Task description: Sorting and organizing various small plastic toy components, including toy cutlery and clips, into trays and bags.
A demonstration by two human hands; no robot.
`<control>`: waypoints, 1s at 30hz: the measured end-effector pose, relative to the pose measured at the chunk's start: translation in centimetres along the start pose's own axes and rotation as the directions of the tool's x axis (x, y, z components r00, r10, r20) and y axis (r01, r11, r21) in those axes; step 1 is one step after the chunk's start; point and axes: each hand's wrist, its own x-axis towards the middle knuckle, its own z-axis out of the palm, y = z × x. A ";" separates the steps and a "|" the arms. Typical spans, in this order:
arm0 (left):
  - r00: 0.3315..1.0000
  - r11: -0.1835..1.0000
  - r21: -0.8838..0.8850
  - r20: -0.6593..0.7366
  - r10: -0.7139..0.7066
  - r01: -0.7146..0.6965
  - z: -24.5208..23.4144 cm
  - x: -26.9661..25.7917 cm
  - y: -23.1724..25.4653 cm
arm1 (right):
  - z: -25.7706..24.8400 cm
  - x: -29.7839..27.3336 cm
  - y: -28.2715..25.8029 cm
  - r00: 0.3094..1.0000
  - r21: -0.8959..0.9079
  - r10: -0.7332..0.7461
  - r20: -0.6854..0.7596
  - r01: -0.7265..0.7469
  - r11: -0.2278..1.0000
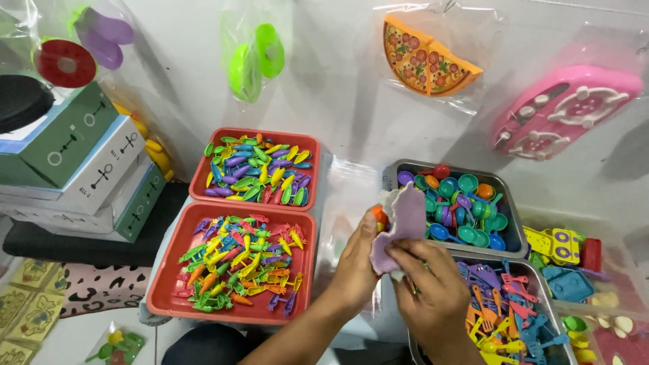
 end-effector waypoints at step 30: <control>1.000 0.971 -0.238 -0.012 0.022 -0.024 0.1 -0.3 1.1 | 0.0 -0.2 -0.7 0.989 -0.012 -0.103 0.109 0.105 0.994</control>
